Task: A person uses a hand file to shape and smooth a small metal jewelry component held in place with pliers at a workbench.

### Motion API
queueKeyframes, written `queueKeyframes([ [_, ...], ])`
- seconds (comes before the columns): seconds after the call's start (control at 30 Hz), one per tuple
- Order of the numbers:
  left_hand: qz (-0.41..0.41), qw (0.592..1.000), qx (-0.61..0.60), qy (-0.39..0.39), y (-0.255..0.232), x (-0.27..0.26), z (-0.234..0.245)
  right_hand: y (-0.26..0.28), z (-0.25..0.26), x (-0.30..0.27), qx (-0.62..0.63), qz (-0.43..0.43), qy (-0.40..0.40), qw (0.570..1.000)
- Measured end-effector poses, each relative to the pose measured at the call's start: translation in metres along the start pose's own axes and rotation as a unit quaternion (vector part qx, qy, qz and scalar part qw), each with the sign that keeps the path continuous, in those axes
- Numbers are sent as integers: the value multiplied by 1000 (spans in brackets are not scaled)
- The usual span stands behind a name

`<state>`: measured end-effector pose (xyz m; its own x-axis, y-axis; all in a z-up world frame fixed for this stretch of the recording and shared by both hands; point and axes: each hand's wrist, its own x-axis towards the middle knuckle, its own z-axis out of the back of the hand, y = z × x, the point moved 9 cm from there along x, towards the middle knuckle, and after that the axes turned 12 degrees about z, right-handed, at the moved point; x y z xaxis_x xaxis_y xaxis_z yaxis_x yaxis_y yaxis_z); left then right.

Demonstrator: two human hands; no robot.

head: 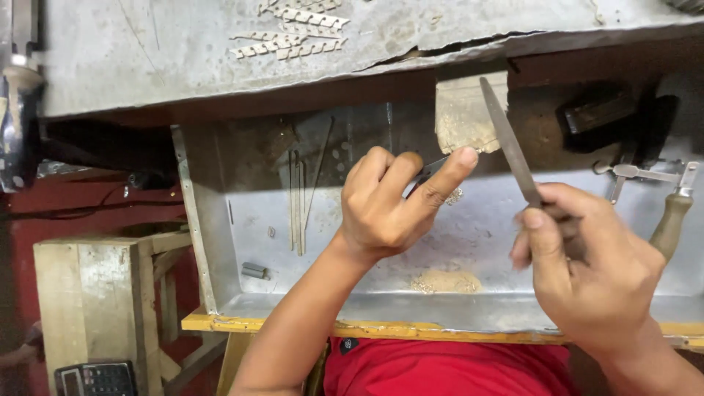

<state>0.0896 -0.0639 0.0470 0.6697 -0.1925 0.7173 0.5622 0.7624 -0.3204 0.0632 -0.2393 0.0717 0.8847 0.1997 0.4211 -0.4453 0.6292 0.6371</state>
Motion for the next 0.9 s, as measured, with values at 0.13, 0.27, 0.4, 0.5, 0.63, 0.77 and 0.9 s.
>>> queueKeyframes([
  [0.13,-31,999,39,-9,1,-1,-5,2,2,-13,-25,24,13,999],
  [0.27,-65,995,69,-13,2,-2,-4,-3,5,-31,77,-50,-24,995],
  [0.4,-74,994,85,-10,2,-1,-3,-8,-4,-41,206,-126,-43,969],
  [0.5,-84,992,95,-13,2,0,-3,-13,-11,-47,256,-158,-36,953],
  [0.63,-91,991,96,-14,3,-1,-3,-25,-19,-61,379,-201,-54,902],
  [0.77,-97,989,108,-8,2,1,-3,-20,-17,-73,314,-207,-59,925],
  [0.9,-104,988,112,-18,5,-2,-4,-18,-7,-73,222,-198,-84,951],
])
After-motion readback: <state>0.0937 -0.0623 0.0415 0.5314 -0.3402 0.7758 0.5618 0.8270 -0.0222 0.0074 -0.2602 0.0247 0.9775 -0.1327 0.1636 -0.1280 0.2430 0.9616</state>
